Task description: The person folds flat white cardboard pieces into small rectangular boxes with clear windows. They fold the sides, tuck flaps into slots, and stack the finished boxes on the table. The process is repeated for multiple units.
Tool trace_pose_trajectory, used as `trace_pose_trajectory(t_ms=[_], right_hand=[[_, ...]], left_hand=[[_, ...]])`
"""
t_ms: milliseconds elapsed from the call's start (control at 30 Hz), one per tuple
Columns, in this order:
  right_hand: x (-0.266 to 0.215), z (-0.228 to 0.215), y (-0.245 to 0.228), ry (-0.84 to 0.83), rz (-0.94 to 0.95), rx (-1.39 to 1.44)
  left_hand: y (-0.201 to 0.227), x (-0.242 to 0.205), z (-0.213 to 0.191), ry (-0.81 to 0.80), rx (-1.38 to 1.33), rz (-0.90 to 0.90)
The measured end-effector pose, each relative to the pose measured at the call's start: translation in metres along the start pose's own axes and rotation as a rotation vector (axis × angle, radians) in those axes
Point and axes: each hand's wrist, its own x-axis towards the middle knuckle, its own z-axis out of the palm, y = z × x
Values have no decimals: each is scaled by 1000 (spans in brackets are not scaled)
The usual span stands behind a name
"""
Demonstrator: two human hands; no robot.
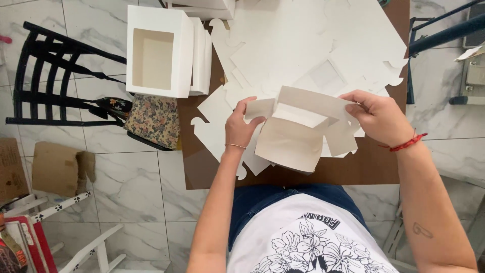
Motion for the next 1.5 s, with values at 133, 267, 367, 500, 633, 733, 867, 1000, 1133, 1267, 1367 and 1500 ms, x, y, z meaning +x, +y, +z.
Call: trace_pose_trajectory(t_ms=[133,267,367,500,633,733,867,1000,1133,1267,1367,1500], right_hand=[[15,4,-11,-155,152,-377],[33,33,-26,106,-537,-602],[41,39,-29,256,-745,-553],[61,37,-17,286,-719,-299],[46,37,-28,282,-772,-256],[30,41,-24,255,-795,-411],[15,56,-20,549,-784,-844],[-3,58,-47,635,-706,-1060],[-3,57,-34,595,-699,-1060],[-8,49,-26,476,-684,-492],[-10,48,-14,492,-661,-354],[-16,52,-15,524,-651,-243]], left_hand=[[-21,-6,31,210,-196,1],[-18,-7,46,417,42,480],[-12,-13,47,526,135,601],[-11,-10,47,570,191,710],[-14,-11,50,552,234,771],[-16,-11,52,548,212,793],[-6,-16,55,557,259,767],[8,-25,65,600,337,746],[20,-32,70,605,378,732],[26,-38,71,541,251,624],[24,-39,73,468,118,542],[1,-31,83,485,200,500]])
